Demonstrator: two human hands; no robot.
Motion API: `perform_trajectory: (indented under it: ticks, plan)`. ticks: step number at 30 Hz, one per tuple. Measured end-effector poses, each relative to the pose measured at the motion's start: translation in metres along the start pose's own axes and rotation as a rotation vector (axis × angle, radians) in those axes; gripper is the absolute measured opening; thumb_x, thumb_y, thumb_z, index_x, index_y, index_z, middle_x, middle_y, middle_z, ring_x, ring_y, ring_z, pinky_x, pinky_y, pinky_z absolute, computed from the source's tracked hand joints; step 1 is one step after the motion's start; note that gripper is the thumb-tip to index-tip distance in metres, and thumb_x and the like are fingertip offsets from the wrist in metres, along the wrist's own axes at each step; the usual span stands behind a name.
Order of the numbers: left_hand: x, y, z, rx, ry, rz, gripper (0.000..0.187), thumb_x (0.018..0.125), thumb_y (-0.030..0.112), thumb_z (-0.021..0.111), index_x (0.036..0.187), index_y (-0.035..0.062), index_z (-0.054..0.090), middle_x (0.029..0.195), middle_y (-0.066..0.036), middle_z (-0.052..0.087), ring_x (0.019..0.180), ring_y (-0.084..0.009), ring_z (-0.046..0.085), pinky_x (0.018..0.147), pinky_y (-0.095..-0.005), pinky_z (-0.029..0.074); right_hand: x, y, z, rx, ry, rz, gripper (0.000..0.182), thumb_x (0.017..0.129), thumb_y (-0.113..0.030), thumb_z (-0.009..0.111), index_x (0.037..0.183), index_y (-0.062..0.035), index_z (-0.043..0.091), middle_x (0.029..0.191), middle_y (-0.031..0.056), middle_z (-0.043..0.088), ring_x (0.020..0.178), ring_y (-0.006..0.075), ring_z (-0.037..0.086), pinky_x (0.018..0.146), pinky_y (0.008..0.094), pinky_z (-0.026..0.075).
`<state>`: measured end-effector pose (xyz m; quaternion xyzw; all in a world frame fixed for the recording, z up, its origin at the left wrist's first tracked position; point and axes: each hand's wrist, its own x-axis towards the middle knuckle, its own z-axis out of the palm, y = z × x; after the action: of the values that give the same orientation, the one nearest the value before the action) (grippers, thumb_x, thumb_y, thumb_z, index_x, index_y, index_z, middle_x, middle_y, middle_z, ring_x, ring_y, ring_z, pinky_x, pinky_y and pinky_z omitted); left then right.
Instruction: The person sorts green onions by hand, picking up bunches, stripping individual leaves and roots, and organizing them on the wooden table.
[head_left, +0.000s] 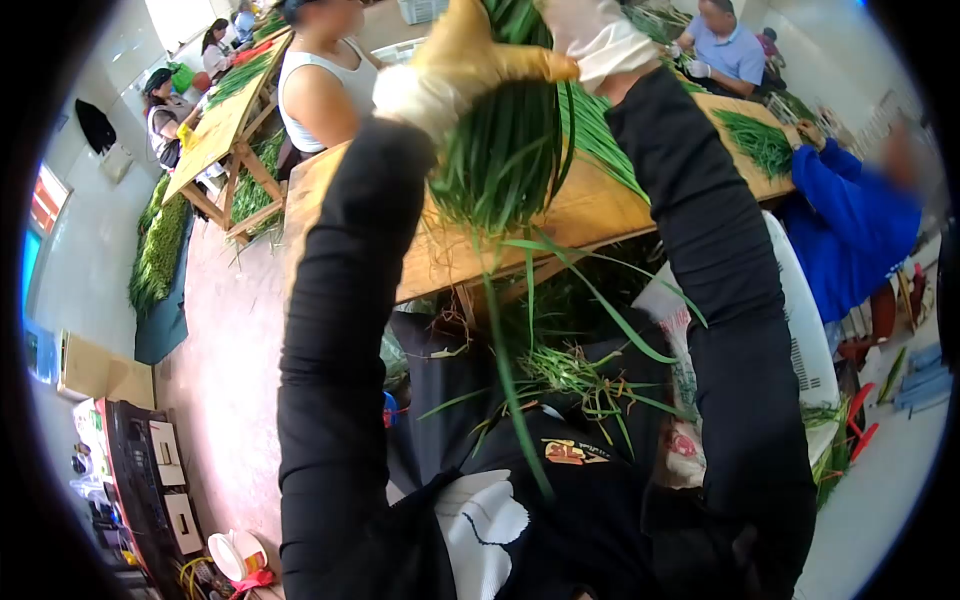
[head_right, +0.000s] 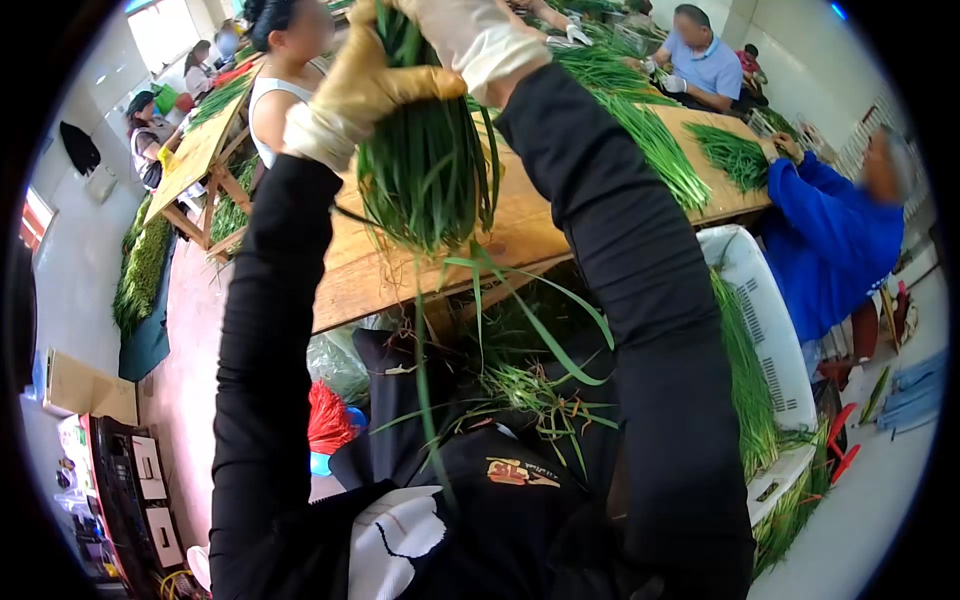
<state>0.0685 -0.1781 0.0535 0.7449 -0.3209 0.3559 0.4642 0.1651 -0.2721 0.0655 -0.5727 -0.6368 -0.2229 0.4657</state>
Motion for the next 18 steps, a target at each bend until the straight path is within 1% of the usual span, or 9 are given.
perform_trajectory:
  ticks: [3,5,9,10,11,13,14,16,18]
  plan:
    - [0.001,-0.027,-0.003,-0.823,-0.103,-0.597,0.096,0.058,-0.004,0.074,0.128,0.0045,0.008,0.111,-0.01,0.04,0.101,-0.0187,0.043,0.081,-0.0277,0.043,0.002,-0.034,-0.004,0.145,-0.031,0.394,0.039,0.087,-0.037,0.041,0.107,-0.0058,0.054,0.102,0.0081,0.058,0.093,0.0159,0.052,0.081,0.0295,0.032]
    - [-0.007,-0.036,0.009,-0.339,-0.018,-0.21,0.1,0.054,-0.007,0.075,0.128,0.0064,0.009,0.111,-0.011,0.039,0.094,-0.0162,0.045,0.072,-0.0263,0.047,-0.003,-0.037,0.003,0.045,-0.055,0.454,0.041,0.087,-0.04,0.04,0.108,-0.0069,0.054,0.104,0.0079,0.057,0.096,0.0163,0.05,0.085,0.031,0.028]
    - [-0.001,0.019,0.014,-0.087,0.081,-0.158,0.102,0.056,-0.007,0.074,0.13,0.0058,0.005,0.112,-0.012,0.039,0.091,-0.0163,0.047,0.072,-0.0267,0.047,-0.001,-0.048,-0.019,0.067,-0.123,0.331,0.046,0.086,-0.045,0.038,0.111,-0.0091,0.053,0.109,0.0077,0.055,0.103,0.0169,0.048,0.093,0.0342,0.018]
    - [0.002,0.042,0.014,-0.226,0.037,-0.272,0.111,0.055,0.003,0.078,0.131,0.0013,-0.004,0.114,-0.013,0.039,0.093,-0.0181,0.048,0.074,-0.0271,0.046,0.001,-0.05,-0.022,0.036,-0.151,0.313,0.047,0.085,-0.046,0.038,0.111,-0.0097,0.052,0.11,0.0077,0.055,0.104,0.0171,0.047,0.095,0.035,0.016]
    - [0.002,0.026,0.009,-0.223,0.038,-0.284,0.111,0.055,0.003,0.078,0.131,0.0013,-0.004,0.114,-0.013,0.039,0.093,-0.0181,0.048,0.074,-0.0271,0.046,0.0,-0.05,-0.021,-0.077,-0.167,0.315,0.048,0.085,-0.048,0.038,0.112,-0.0103,0.052,0.111,0.0076,0.055,0.106,0.0172,0.046,0.097,0.0357,0.013]
    - [-0.002,-0.027,0.001,0.253,-0.159,-0.305,0.123,0.052,0.015,0.082,0.13,-0.0014,-0.012,0.116,-0.014,0.037,0.098,-0.0192,0.046,0.082,-0.0286,0.042,-0.006,-0.048,-0.013,-0.389,-0.136,0.364,0.052,0.084,-0.051,0.038,0.113,-0.0113,0.051,0.114,0.0071,0.053,0.109,0.0164,0.044,0.099,0.0378,0.008]
    - [-0.016,-0.043,0.008,-0.133,-0.026,-0.349,0.068,0.059,0.002,0.075,0.114,-0.0007,0.034,0.095,-0.008,0.055,0.08,-0.0155,0.056,0.071,-0.0276,0.047,-0.009,-0.053,-0.012,-0.06,-0.107,0.507,0.058,0.082,-0.057,0.036,0.115,-0.0114,0.05,0.119,0.0076,0.05,0.112,0.0183,0.042,0.1,0.0363,0.006]
    - [-0.009,-0.031,0.015,-0.043,0.009,-0.314,0.06,0.06,0.003,0.074,0.11,-0.001,0.04,0.092,-0.009,0.057,0.078,-0.0164,0.057,0.068,-0.0281,0.048,-0.008,-0.048,-0.017,-0.16,-0.12,0.458,0.056,0.08,-0.053,0.043,0.114,-0.01,0.05,0.116,0.0071,0.052,0.108,0.0186,0.044,0.099,0.0349,0.012]
    - [-0.012,-0.023,0.024,0.205,0.085,-0.439,0.041,0.061,0.008,0.073,0.098,0.0019,0.054,0.086,-0.009,0.06,0.079,-0.0173,0.058,0.07,-0.0287,0.047,-0.015,-0.06,-0.018,0.492,-0.112,0.519,0.048,0.073,-0.031,0.066,0.111,-0.0049,0.05,0.102,0.0057,0.056,0.094,0.0175,0.05,0.087,0.0304,0.035]
